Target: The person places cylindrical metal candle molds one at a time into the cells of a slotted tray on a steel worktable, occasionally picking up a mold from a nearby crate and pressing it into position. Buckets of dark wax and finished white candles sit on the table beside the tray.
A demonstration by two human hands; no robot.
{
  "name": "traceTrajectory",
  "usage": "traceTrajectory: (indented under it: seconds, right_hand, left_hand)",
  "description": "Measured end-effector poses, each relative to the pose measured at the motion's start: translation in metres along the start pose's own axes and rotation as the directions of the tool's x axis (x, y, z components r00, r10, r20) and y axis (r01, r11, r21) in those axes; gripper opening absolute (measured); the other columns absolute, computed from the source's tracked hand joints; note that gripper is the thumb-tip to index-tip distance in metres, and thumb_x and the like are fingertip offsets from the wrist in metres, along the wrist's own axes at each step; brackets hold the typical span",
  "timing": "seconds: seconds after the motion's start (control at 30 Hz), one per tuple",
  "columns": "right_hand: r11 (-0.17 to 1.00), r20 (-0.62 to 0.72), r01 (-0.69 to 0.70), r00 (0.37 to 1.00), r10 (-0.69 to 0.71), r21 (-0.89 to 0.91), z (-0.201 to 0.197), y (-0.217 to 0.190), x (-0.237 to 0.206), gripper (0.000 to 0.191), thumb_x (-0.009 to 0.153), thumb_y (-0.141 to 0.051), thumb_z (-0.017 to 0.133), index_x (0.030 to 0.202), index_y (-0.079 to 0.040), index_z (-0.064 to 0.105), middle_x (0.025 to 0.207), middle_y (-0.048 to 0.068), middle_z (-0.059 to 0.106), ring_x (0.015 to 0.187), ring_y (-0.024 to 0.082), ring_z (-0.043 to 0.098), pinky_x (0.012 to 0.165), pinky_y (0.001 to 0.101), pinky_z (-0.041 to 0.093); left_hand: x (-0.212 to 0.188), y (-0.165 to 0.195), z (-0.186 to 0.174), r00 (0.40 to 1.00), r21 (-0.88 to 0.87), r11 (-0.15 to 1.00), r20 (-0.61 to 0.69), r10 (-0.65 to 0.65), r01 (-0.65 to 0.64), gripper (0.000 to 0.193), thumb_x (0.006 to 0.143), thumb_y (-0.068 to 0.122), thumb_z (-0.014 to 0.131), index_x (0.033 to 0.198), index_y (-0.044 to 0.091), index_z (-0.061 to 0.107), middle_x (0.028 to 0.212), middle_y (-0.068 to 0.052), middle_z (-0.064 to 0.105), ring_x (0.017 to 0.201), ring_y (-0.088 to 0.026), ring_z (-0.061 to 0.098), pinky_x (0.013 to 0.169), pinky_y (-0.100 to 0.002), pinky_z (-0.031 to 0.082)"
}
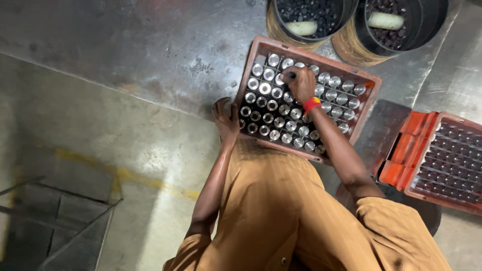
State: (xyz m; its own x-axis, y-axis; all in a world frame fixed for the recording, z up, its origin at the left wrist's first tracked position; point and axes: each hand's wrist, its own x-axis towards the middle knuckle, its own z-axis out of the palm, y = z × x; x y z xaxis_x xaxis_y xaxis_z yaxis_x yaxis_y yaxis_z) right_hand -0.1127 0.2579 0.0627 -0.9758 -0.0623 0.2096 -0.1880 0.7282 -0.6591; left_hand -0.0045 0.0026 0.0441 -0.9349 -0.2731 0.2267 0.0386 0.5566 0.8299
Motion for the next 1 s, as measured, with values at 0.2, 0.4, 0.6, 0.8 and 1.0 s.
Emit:
traceTrajectory:
  seconds: [0.2,0.4,0.6,0.8,1.0]
  right_hand:
    - [0.993,-0.439,0.030,0.898,0.023,0.113,-0.097,0.031,0.023,0.027,0.107,-0.025,0.073,0.101,0.002,0.075,0.095,0.015,0.077,0.084,0.030,0.073,0.078,0.0406,0.055]
    - [0.913,0.017,-0.279,0.955,0.297,-0.297,-0.195,0.112,0.085,0.030,0.098,-0.036,0.074,0.114,-0.012,0.080,0.109,0.024,0.074,0.104,0.041,0.071,0.091,0.0463,0.055]
    - [0.922,0.538,-0.114,0.783,0.313,-0.371,-0.188,0.111,0.116,0.051,0.095,-0.047,0.065,0.139,-0.022,0.064,0.144,0.020,0.056,0.132,0.044,0.050,0.114,0.0501,0.036]
    - [0.930,0.593,-0.261,0.717,0.367,-0.260,-0.178,0.108,0.115,0.059,0.088,-0.042,0.063,0.143,-0.022,0.057,0.150,0.016,0.055,0.137,0.039,0.050,0.115,0.0458,0.036]
    - [0.960,0.557,-0.019,0.811,0.177,-0.278,-0.175,0.115,0.117,0.043,0.094,-0.037,0.064,0.127,-0.010,0.069,0.135,0.022,0.064,0.126,0.041,0.059,0.110,0.0478,0.043]
  left_hand:
    - [0.003,-0.001,0.019,0.994,0.187,0.981,0.090,-0.062,0.045,0.035,0.104,0.026,0.057,0.128,0.000,0.056,0.121,-0.026,0.062,0.112,-0.046,0.055,0.096,-0.055,0.044]
    - [0.009,-0.005,0.021,0.965,0.288,0.940,0.130,-0.226,0.182,0.039,0.105,0.033,0.053,0.129,0.001,0.057,0.121,-0.026,0.063,0.114,-0.046,0.056,0.093,-0.056,0.045]
    - [0.009,0.002,0.021,0.969,0.314,0.929,0.086,-0.234,0.196,0.041,0.106,0.037,0.052,0.127,0.003,0.059,0.118,-0.024,0.065,0.113,-0.044,0.057,0.093,-0.055,0.046]
    - [0.010,0.011,0.019,0.969,0.350,0.913,0.053,-0.242,0.208,0.045,0.105,0.042,0.053,0.127,0.003,0.059,0.118,-0.024,0.065,0.113,-0.043,0.058,0.093,-0.055,0.046]
    - [0.014,0.020,0.018,0.966,0.373,0.900,0.033,-0.255,0.225,0.047,0.105,0.045,0.054,0.126,0.003,0.059,0.117,-0.024,0.065,0.112,-0.043,0.060,0.094,-0.054,0.047]
